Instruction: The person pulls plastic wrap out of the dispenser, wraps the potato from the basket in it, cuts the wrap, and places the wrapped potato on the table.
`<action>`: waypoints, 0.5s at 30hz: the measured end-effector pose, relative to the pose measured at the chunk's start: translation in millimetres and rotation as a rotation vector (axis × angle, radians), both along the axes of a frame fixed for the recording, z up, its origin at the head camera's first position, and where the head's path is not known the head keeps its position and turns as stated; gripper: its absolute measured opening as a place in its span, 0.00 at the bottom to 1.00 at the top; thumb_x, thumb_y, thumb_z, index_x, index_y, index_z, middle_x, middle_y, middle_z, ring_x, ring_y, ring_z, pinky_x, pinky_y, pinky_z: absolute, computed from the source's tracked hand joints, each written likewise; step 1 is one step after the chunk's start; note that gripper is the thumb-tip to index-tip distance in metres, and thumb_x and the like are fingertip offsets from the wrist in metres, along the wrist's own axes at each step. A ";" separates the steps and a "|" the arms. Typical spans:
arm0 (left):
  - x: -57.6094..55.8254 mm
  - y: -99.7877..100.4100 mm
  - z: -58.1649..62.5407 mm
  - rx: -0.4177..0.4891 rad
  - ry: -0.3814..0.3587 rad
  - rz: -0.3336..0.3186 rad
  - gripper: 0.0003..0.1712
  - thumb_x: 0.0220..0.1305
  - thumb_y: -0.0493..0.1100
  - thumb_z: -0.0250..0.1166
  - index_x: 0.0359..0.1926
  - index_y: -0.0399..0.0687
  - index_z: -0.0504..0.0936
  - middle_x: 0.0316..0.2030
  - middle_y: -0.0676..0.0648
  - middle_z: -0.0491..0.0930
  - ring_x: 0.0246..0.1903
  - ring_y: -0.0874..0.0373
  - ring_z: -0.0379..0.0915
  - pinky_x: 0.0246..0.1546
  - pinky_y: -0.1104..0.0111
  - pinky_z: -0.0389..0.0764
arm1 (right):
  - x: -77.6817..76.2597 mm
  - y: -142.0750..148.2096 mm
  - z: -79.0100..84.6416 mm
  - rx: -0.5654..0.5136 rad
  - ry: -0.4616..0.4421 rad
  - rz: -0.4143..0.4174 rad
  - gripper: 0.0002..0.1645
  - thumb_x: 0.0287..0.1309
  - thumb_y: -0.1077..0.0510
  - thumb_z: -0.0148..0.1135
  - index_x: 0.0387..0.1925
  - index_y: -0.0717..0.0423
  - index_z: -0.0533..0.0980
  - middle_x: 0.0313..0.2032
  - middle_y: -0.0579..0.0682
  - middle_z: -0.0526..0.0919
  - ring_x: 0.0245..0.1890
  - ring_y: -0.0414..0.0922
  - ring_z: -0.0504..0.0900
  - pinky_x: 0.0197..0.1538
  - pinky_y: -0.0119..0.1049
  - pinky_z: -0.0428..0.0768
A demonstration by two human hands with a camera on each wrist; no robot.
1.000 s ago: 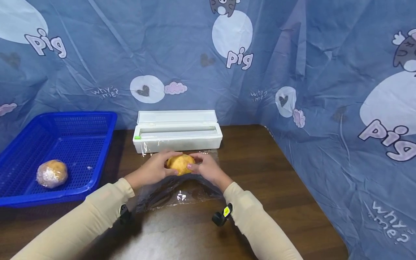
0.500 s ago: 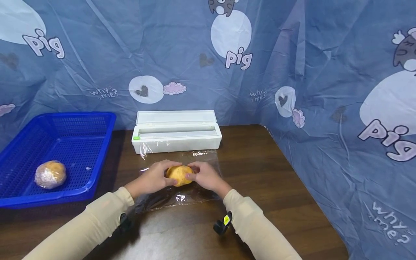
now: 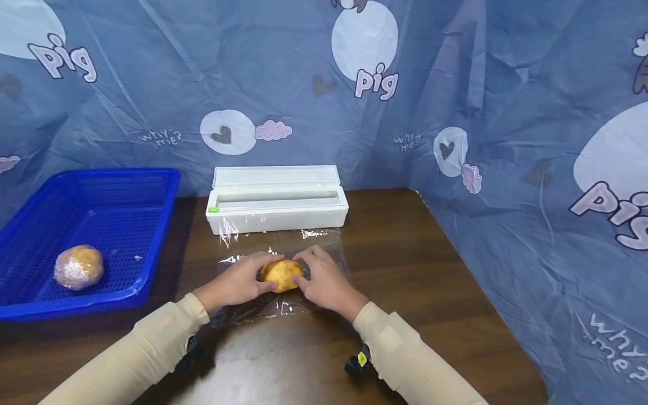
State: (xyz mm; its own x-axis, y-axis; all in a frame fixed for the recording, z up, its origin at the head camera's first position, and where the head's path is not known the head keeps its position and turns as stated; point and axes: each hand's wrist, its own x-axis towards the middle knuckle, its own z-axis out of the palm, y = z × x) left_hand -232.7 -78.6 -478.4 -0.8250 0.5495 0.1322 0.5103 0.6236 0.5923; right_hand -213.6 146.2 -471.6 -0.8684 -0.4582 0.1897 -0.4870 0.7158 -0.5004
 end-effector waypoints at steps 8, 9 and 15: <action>6.7 -4.1 6.2 -0.074 0.070 -0.012 0.40 0.59 0.48 0.75 0.70 0.47 0.72 0.65 0.38 0.72 0.62 0.42 0.71 0.60 0.47 0.73 | 23.3 1.7 -9.2 0.391 0.383 0.359 0.09 0.57 0.53 0.73 0.37 0.50 0.82 0.35 0.43 0.78 0.32 0.40 0.80 0.37 0.38 0.81; 7.7 -4.4 8.0 -0.081 0.080 -0.012 0.39 0.60 0.49 0.74 0.71 0.48 0.72 0.66 0.38 0.70 0.63 0.41 0.69 0.61 0.45 0.72 | 23.7 1.7 -12.0 0.421 0.415 0.371 0.09 0.58 0.53 0.73 0.37 0.50 0.82 0.34 0.43 0.78 0.31 0.41 0.80 0.36 0.38 0.80; 13.4 -2.2 11.6 -0.127 0.182 -0.040 0.32 0.64 0.46 0.70 0.69 0.52 0.75 0.68 0.40 0.69 0.66 0.42 0.66 0.64 0.46 0.69 | 22.3 2.3 -32.0 0.498 0.530 0.363 0.04 0.63 0.57 0.66 0.31 0.49 0.81 0.31 0.42 0.77 0.27 0.41 0.77 0.29 0.35 0.76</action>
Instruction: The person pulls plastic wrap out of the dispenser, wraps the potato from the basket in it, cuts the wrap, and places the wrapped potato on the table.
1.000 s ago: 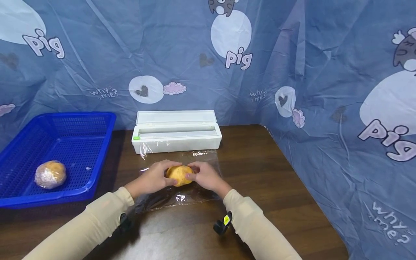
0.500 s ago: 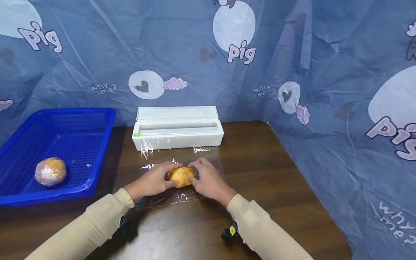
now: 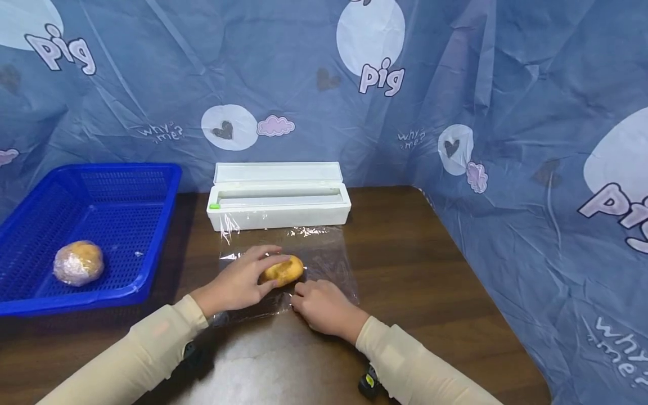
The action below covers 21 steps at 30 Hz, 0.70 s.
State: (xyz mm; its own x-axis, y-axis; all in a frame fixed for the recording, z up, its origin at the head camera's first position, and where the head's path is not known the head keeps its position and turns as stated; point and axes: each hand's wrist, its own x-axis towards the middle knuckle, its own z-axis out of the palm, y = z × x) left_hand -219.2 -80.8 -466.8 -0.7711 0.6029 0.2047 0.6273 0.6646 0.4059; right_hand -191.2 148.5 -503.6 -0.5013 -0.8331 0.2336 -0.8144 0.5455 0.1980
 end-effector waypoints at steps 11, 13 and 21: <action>10.9 0.9 -3.3 -0.044 0.323 0.014 0.28 0.60 0.46 0.71 0.62 0.46 0.80 0.67 0.39 0.69 0.67 0.43 0.64 0.61 0.47 0.71 | -7.9 -4.1 -1.1 -0.105 0.074 -0.007 0.06 0.62 0.56 0.66 0.30 0.50 0.79 0.30 0.43 0.77 0.27 0.42 0.76 0.28 0.35 0.74; 14.4 1.9 -6.3 -0.107 0.313 -0.005 0.33 0.61 0.52 0.70 0.65 0.46 0.77 0.70 0.38 0.66 0.70 0.42 0.60 0.62 0.46 0.70 | -8.8 -3.7 3.5 -0.129 0.074 -0.016 0.05 0.60 0.57 0.67 0.30 0.50 0.79 0.31 0.44 0.78 0.29 0.42 0.77 0.29 0.36 0.75; 21.7 7.4 -21.4 -0.217 0.275 -0.041 0.44 0.61 0.61 0.70 0.71 0.43 0.71 0.73 0.38 0.62 0.73 0.42 0.57 0.65 0.50 0.68 | -10.5 -3.9 10.6 -0.153 0.066 -0.047 0.04 0.61 0.56 0.67 0.34 0.52 0.81 0.34 0.44 0.80 0.30 0.42 0.78 0.33 0.36 0.79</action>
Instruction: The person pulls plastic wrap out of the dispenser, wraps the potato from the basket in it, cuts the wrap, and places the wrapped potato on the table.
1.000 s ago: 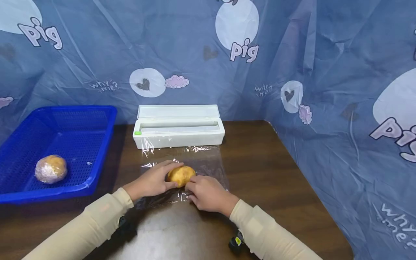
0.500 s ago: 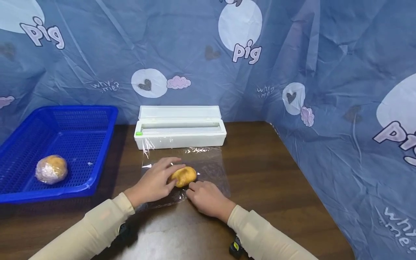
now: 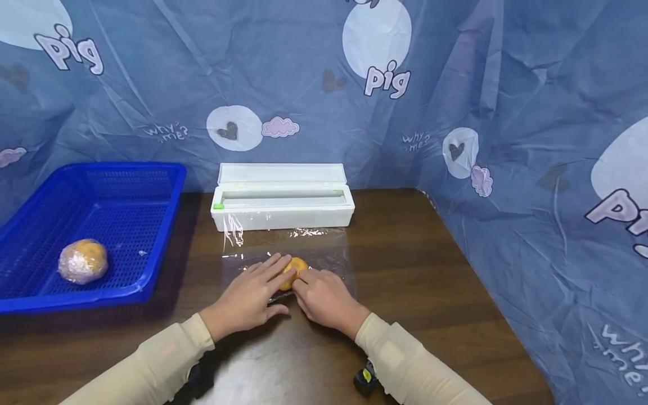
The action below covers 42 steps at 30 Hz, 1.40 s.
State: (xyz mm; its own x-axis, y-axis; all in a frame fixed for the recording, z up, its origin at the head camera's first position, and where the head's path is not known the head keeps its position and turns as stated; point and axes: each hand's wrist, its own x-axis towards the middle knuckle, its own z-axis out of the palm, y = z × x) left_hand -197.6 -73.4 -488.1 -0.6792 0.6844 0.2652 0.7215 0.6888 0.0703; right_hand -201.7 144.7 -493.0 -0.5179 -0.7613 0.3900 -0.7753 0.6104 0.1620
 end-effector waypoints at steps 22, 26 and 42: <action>-21.4 -10.6 19.5 0.191 0.094 0.001 0.23 0.57 0.35 0.73 0.55 0.50 0.86 0.62 0.44 0.78 0.60 0.45 0.77 0.38 0.55 0.86 | -18.0 7.2 8.4 -0.055 0.023 -0.154 0.10 0.59 0.54 0.69 0.35 0.52 0.75 0.30 0.44 0.77 0.30 0.44 0.76 0.31 0.36 0.69; -26.4 -11.7 25.4 0.198 0.101 -0.019 0.21 0.56 0.33 0.71 0.52 0.51 0.88 0.60 0.44 0.80 0.58 0.45 0.78 0.43 0.55 0.85 | -29.7 12.6 21.2 -0.111 -0.025 -0.094 0.05 0.60 0.58 0.70 0.32 0.50 0.80 0.31 0.43 0.79 0.32 0.43 0.77 0.32 0.36 0.71; -28.6 -13.0 11.9 0.329 0.024 0.026 0.14 0.54 0.33 0.72 0.42 0.51 0.92 0.52 0.48 0.85 0.53 0.47 0.82 0.51 0.54 0.81 | -63.0 23.0 5.9 -0.484 -0.613 -0.080 0.05 0.61 0.64 0.69 0.30 0.52 0.85 0.28 0.39 0.82 0.30 0.35 0.78 0.37 0.33 0.79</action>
State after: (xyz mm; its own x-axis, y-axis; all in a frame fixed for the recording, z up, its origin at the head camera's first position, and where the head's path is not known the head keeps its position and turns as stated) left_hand -226.2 -86.4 -476.3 -0.6865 0.5414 0.4854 0.7078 0.6504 0.2756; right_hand -264.7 167.7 -487.1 -0.7943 -0.5308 0.2956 -0.5910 0.5620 -0.5787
